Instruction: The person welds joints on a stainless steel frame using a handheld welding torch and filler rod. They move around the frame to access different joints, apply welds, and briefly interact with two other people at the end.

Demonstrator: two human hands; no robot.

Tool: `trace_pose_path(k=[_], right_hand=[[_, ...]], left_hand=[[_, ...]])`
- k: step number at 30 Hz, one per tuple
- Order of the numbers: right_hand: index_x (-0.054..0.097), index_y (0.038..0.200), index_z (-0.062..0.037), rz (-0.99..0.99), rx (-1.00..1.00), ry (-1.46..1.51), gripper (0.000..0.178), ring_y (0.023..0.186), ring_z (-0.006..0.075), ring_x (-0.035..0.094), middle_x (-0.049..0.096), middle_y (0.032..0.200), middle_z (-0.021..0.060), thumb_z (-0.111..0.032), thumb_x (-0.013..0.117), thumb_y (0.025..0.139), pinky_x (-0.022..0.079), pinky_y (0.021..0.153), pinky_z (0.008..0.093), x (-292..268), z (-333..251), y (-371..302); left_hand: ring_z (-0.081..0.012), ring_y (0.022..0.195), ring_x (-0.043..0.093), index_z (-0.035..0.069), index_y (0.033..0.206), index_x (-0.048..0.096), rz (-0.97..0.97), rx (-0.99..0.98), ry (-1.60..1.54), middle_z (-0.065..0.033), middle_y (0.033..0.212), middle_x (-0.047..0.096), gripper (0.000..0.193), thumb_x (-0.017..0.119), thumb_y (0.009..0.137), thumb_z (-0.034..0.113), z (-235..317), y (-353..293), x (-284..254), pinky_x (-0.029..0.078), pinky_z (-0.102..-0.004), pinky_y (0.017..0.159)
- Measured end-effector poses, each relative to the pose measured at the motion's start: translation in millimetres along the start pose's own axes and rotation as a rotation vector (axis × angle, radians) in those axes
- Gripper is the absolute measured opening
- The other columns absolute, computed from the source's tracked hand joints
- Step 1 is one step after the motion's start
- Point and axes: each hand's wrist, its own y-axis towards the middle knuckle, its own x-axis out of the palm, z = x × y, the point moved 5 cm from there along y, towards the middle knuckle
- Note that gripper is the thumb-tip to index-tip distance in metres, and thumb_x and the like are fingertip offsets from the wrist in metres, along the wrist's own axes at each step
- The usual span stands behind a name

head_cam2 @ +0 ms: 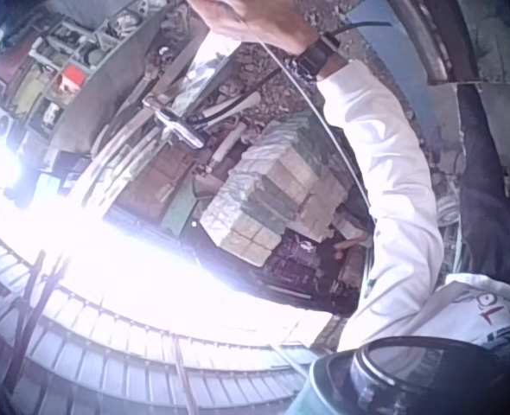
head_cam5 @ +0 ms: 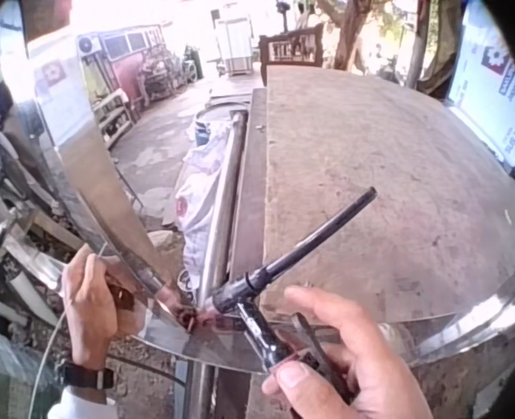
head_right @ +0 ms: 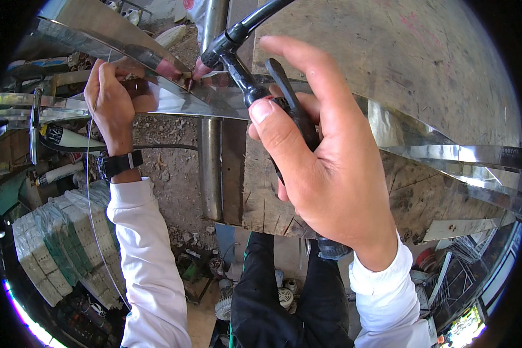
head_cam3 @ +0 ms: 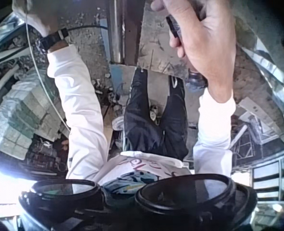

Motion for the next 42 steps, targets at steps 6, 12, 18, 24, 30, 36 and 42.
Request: trace_pose_path(k=[6,12,18,24,30,36,42], right_hand=[[0.050,0.149,-0.0162,-0.001,0.077,-0.156,0.051,0.045,0.0056,0.051,0.068,0.084,0.0079,-0.032,0.060,0.102,0.038,0.040,0.0209,-3,-3,2],[0.046,0.155,-0.0154,0.083,-0.094,-0.296,0.056,0.052,0.0029,0.050,0.068,0.097,0.0067,-0.025,0.061,0.102,0.038,0.043,0.0189,-18,-8,-19],[0.045,0.157,-0.0116,0.311,-0.306,-0.513,0.056,0.057,0.0021,0.049,0.068,0.106,0.0060,-0.020,0.060,0.104,0.039,0.049,0.0175,-44,-16,-23],[0.046,0.156,-0.0107,0.150,-0.224,-0.443,0.055,0.058,0.0016,0.049,0.068,0.097,0.0062,-0.018,0.059,0.103,0.038,0.050,0.0186,-28,-20,-28],[0.046,0.156,-0.0124,0.126,-0.128,-0.381,0.056,0.056,0.0014,0.049,0.068,0.094,0.0069,-0.021,0.061,0.103,0.037,0.048,0.0182,-26,-20,-35],[0.044,0.156,-0.0118,0.091,-0.220,-0.409,0.056,0.048,0.0033,0.048,0.069,0.091,0.0084,-0.023,0.061,0.103,0.038,0.043,0.0181,-25,-16,-29],[0.042,0.154,-0.0056,0.142,-0.044,0.068,0.059,0.048,0.0066,0.054,0.070,0.093,0.0144,-0.028,0.061,0.104,0.040,0.040,0.0204,-23,-18,-37]], left_hand=[[-0.0140,0.086,0.061,0.002,0.112,0.076,-0.015,0.050,0.035,-0.0059,0.095,0.076,0.036,0.050,0.101,0.024,-3,1,0,0.050,-0.0305,0.081],[-0.0143,0.086,0.061,0.003,0.111,0.077,-0.010,0.014,0.015,-0.0054,0.095,0.076,0.036,0.050,0.100,0.024,-3,1,-4,0.050,-0.0314,0.081],[-0.0143,0.085,0.062,0.003,0.112,0.077,0.005,0.020,0.068,-0.0063,0.095,0.077,0.036,0.050,0.100,0.024,0,1,-5,0.050,-0.0320,0.080],[-0.0152,0.085,0.062,0.003,0.111,0.077,0.030,-0.081,0.040,-0.0064,0.095,0.077,0.036,0.050,0.099,0.024,4,-3,-5,0.050,-0.0323,0.080],[-0.0160,0.085,0.063,0.004,0.112,0.076,0.028,-0.095,0.023,-0.0063,0.096,0.077,0.038,0.049,0.099,0.026,1,-4,-4,0.051,-0.0333,0.080],[-0.0160,0.085,0.062,0.004,0.112,0.076,0.011,-0.096,0.019,-0.0058,0.096,0.076,0.038,0.049,0.100,0.026,1,-3,-4,0.050,-0.0322,0.079],[-0.0153,0.085,0.062,0.003,0.113,0.076,0.017,-0.069,0.007,-0.0064,0.095,0.076,0.036,0.049,0.101,0.023,4,-3,-7,0.050,-0.0314,0.080]])
